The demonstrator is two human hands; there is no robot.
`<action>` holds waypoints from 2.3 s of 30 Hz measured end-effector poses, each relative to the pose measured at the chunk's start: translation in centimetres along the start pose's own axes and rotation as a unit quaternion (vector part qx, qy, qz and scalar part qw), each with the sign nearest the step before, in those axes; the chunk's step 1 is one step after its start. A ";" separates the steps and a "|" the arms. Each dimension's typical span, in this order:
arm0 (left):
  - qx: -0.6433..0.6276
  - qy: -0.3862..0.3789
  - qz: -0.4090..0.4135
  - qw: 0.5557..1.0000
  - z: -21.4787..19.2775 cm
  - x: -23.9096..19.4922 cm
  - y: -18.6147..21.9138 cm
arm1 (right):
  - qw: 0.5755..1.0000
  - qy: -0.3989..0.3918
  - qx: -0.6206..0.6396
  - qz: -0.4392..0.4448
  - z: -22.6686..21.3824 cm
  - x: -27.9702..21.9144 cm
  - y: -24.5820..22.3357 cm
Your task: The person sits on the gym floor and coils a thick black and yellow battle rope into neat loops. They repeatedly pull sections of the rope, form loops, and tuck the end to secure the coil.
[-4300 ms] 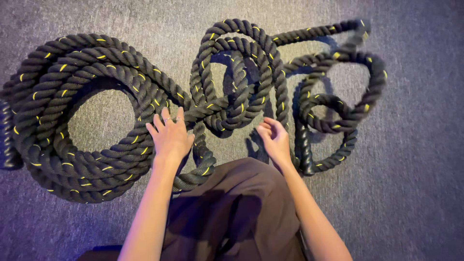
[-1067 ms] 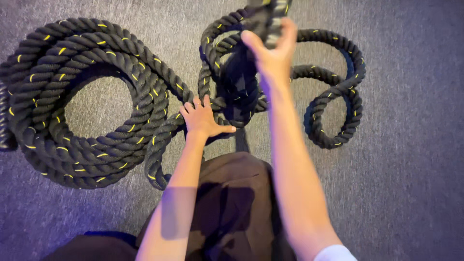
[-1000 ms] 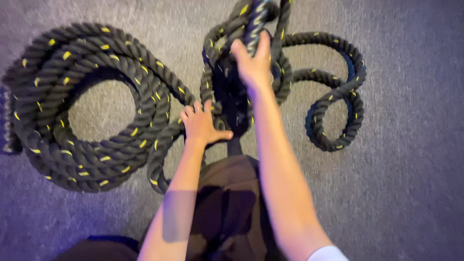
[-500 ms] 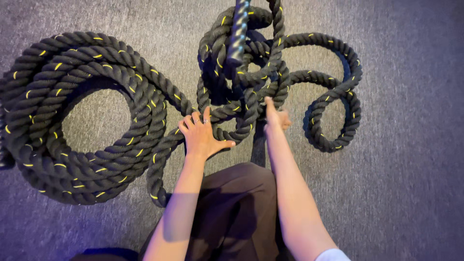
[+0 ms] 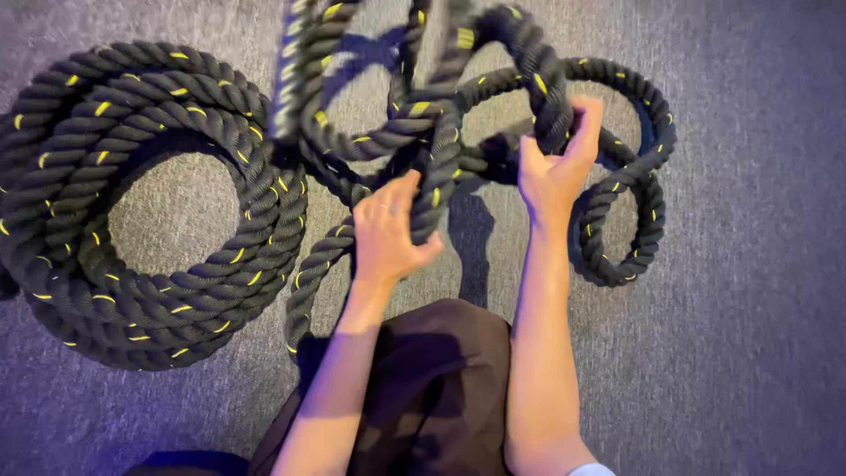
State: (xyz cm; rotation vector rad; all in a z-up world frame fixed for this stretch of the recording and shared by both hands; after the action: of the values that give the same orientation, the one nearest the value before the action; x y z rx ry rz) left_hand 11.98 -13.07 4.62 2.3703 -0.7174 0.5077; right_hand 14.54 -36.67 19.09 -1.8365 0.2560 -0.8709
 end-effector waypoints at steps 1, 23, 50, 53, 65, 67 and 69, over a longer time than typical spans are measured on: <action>-0.026 0.058 -0.011 0.998 -1.3 0.1 -1.0 | 0.999 -0.019 -0.013 -0.049 0.5 0.0 -3.4; -0.062 -0.011 -0.203 0.977 -3.0 -2.2 -4.2 | 0.946 0.037 -0.246 0.208 -10.8 -7.5 20.0; 0.005 -0.074 -0.183 0.980 -1.1 -2.9 -3.7 | 0.833 -0.364 -0.408 0.085 4.1 -15.4 15.7; 0.037 -0.059 -0.177 0.982 -1.3 -3.3 -4.0 | 0.811 -0.378 -0.445 0.032 -2.7 -17.3 17.2; 0.051 -0.030 -0.170 0.984 -1.8 -3.3 -3.9 | 0.682 -0.598 -0.359 0.220 -8.2 -18.8 10.9; 0.052 -0.019 -0.162 0.985 -2.0 -3.3 -3.8 | 0.775 -0.528 -0.263 0.226 -3.3 -18.0 10.3; 0.055 -0.014 -0.158 0.986 -2.1 -3.1 -3.7 | 0.808 -0.493 -0.235 0.220 2.9 -18.8 12.7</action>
State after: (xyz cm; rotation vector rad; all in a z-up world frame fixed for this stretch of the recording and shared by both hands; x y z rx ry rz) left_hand 11.42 -8.10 3.02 2.5349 -0.3211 0.3866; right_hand 5.80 -29.97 -0.89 -2.2982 0.2144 0.5736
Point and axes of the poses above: each hand's wrist, its own x-axis towards the middle knuckle, its own z-axis out of the palm, y = z × x, the point moved 10 cm from there along x, towards the middle knuckle, and after that the axes turned 13 degrees about z, right-handed, at the moved point
